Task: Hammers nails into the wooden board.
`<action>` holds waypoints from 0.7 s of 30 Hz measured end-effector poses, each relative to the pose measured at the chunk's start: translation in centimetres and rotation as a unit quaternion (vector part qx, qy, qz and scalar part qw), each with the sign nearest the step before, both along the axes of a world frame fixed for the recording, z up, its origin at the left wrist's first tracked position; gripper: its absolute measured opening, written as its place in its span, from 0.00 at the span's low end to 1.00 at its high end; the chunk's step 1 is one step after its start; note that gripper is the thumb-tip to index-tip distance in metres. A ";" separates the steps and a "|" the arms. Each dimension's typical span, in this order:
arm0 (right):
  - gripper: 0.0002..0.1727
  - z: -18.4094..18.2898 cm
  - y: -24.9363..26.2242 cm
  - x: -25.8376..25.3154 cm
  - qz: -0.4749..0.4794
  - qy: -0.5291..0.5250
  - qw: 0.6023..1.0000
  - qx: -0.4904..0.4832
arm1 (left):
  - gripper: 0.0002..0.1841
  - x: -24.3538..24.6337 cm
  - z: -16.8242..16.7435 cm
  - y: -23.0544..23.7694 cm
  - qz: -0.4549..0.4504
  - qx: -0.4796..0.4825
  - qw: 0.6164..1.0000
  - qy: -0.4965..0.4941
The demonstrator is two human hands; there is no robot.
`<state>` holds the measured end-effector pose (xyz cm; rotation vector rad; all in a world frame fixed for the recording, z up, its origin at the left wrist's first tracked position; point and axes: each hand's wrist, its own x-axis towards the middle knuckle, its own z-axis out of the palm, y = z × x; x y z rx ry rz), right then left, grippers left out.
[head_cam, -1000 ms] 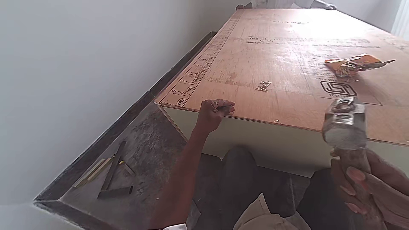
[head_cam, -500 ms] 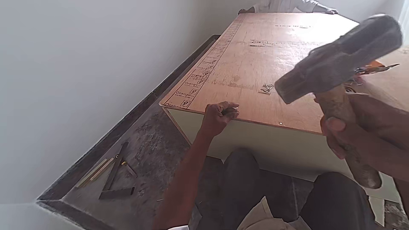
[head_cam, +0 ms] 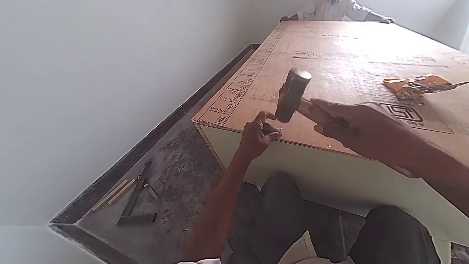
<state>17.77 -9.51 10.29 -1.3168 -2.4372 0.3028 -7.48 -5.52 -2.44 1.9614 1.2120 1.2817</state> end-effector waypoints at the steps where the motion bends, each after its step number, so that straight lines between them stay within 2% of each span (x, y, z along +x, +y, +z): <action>1: 0.31 0.2 -0.4 0.0 -0.008 0.045 0.999 0.024 | 0.25 0.0 -0.1 0.0 -0.005 0.001 1.000 -0.006; 3: 0.33 -0.3 -0.9 -0.3 -0.008 0.113 0.990 0.089 | 0.25 0.0 -0.2 -0.2 -0.011 0.002 1.000 -0.007; 6: 0.33 -2.6 -0.2 -0.4 0.031 0.061 0.987 0.147 | 0.24 -0.2 -0.1 -0.1 -0.007 0.011 1.000 0.005; 8: 0.31 -3.4 0.3 0.1 0.040 -0.026 0.996 0.079 | 0.24 -0.2 -0.3 -0.1 0.000 0.013 1.000 0.010; 9: 0.31 -3.3 0.1 0.4 0.029 -0.038 0.998 0.048 | 0.25 -0.1 -0.3 -0.2 -0.003 0.007 1.000 0.009; 11: 0.32 -2.9 -0.3 1.3 -0.003 -0.001 1.000 0.026 | 0.25 -0.1 0.0 0.2 -0.013 0.002 1.000 0.003; 13: 0.33 -3.6 -1.3 2.4 -0.045 0.083 0.996 0.002 | 0.21 -0.3 -0.3 0.2 -0.026 0.018 0.999 0.015; 15: 0.34 -4.3 -2.2 3.6 -0.078 0.161 0.984 -0.006 | 0.17 -1.1 -0.4 0.1 -0.023 0.071 0.994 0.082; 18: 0.34 -4.5 -3.3 5.7 -0.087 0.243 0.966 -0.012 | 0.25 -3.7 -1.1 0.5 0.060 0.165 0.942 0.285; 21: 0.36 -4.9 -3.9 7.4 -0.095 0.274 0.956 -0.046 | 0.31 -6.2 -2.6 1.1 0.111 0.204 0.920 0.317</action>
